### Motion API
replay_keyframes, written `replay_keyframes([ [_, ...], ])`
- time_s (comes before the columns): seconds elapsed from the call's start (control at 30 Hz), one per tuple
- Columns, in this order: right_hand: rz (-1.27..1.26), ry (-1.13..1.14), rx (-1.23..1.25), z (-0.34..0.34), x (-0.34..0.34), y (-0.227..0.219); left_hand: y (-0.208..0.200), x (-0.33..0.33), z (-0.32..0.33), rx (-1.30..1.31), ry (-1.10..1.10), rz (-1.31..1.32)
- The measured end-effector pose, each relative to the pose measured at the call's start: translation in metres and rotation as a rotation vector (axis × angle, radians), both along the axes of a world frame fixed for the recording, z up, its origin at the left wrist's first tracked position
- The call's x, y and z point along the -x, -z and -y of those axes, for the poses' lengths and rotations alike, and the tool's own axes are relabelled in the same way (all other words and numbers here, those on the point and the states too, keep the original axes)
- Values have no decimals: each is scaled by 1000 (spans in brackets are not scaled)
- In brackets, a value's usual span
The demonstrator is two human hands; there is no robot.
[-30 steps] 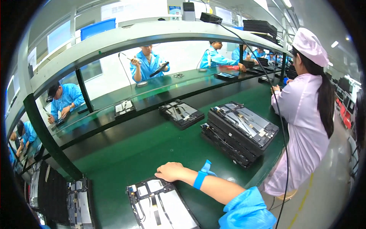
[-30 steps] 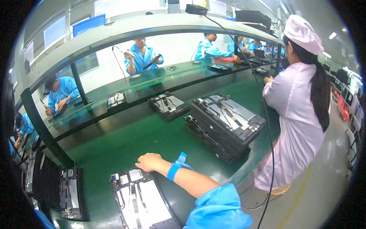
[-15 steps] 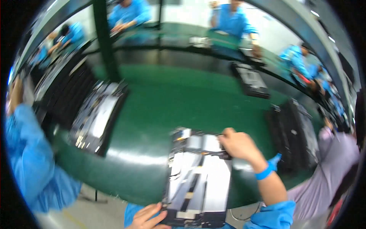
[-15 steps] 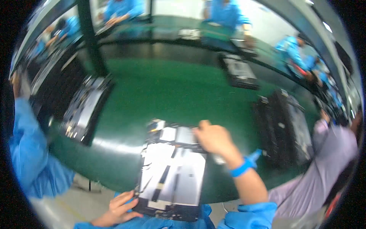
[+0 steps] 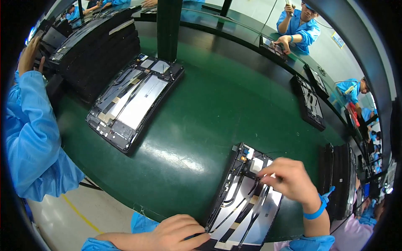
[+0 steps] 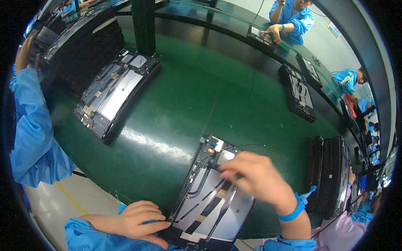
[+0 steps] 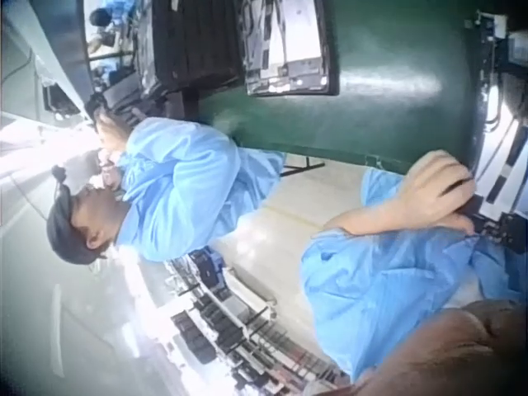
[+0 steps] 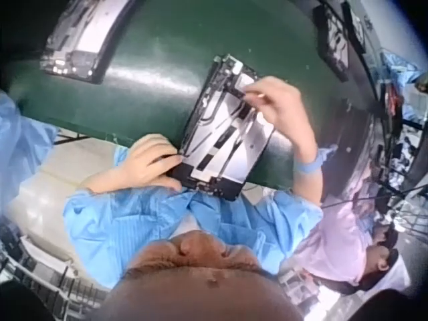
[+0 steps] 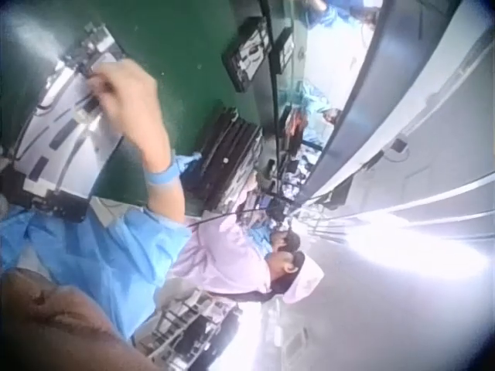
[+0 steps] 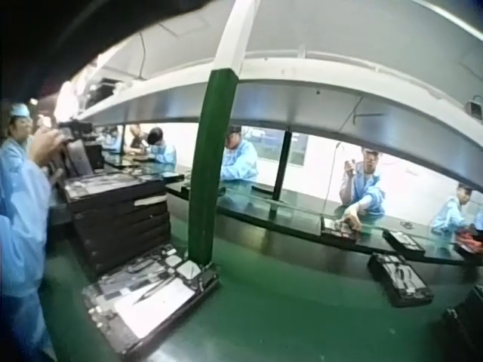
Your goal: The person assembles internal components of a tablet device by installing a battery, circuit board, and ribbon cable into an electronic chassis, using tweezers and a pointed tool to manipulate the small parts.
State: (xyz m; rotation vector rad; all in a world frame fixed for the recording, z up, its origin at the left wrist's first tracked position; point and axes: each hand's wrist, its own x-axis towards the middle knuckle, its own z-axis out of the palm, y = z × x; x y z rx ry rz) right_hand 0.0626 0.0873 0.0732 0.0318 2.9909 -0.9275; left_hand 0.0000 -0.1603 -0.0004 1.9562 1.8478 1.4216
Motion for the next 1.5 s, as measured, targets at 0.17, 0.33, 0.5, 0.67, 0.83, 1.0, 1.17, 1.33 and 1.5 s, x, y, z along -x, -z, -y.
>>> replay_keyframes([
  [0.17,25,-301,-84,6,34,22,-8,9,-38,51,108,-165],
  [0.33,18,-407,-267,7,43,26,0,15,-47,79,131,-227],
  [0.5,35,-481,-366,13,44,17,2,17,-50,147,150,-242],
  [0.67,-246,-530,-556,30,48,13,5,18,-50,189,178,-247],
  [0.83,-253,-230,-380,14,64,25,2,19,-50,328,163,-242],
  [1.0,-32,27,7,-33,34,26,-7,33,-57,261,-58,-121],
  [1.17,-40,18,37,-31,31,46,-6,58,-96,434,-103,507],
  [1.33,87,-32,12,-37,37,49,2,70,-103,765,-119,886],
  [1.5,52,21,-172,-23,30,46,4,70,-101,796,-12,1073],
])
